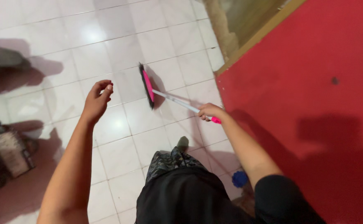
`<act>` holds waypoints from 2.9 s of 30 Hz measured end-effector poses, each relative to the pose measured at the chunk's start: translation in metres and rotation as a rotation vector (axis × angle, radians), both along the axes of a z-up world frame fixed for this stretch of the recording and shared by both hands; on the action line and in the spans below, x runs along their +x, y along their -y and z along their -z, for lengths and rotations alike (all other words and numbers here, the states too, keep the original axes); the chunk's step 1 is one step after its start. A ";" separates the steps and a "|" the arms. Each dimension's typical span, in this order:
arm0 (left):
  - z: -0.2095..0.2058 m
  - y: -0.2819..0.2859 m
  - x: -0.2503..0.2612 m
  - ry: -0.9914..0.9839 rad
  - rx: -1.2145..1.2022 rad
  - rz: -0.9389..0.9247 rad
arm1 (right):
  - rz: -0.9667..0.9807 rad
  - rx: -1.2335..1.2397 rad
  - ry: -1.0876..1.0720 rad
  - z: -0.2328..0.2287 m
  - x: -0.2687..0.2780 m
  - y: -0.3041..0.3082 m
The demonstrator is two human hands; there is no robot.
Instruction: The person sweeps the tiled floor in an entryway using a broom and collects the debris into a red dustpan.
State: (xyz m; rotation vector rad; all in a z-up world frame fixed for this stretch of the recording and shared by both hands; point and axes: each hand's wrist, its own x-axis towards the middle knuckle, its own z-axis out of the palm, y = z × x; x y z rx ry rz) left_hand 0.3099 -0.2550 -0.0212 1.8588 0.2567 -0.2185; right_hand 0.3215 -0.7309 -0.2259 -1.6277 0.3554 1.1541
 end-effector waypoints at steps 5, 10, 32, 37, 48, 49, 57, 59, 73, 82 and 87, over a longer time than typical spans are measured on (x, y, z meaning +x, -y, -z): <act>-0.004 0.054 0.050 -0.025 -0.012 0.064 | 0.014 -0.164 0.094 -0.029 0.008 0.094; -0.001 0.084 0.075 -0.028 -0.009 0.106 | -0.061 -0.395 0.166 -0.001 0.021 0.175; -0.016 0.015 0.055 -0.041 0.037 -0.074 | 0.075 0.104 -0.005 0.017 0.097 0.014; -0.017 -0.013 0.058 -0.029 0.020 -0.114 | -0.038 -0.064 0.149 0.004 0.117 0.053; 0.021 -0.123 0.052 -0.020 -0.023 -0.223 | -0.528 -0.565 0.346 0.029 0.134 -0.062; 0.023 -0.137 0.046 -0.032 -0.022 -0.251 | -0.597 -0.522 0.367 0.034 0.134 -0.087; 0.032 -0.247 -0.004 -0.035 -0.024 -0.437 | -0.572 -0.111 0.054 0.066 0.115 -0.331; 0.032 -0.271 -0.012 -0.027 -0.017 -0.486 | -0.584 0.008 0.035 0.065 0.126 -0.378; 0.018 -0.353 -0.033 0.064 -0.036 -0.567 | -0.509 -0.120 0.149 -0.058 0.213 -0.383; 0.026 -0.361 -0.085 0.079 0.012 -0.682 | -0.881 -0.348 0.341 0.033 0.202 -0.428; 0.037 -0.374 -0.129 0.069 -0.082 -0.785 | -0.801 -0.092 0.081 0.070 0.134 -0.515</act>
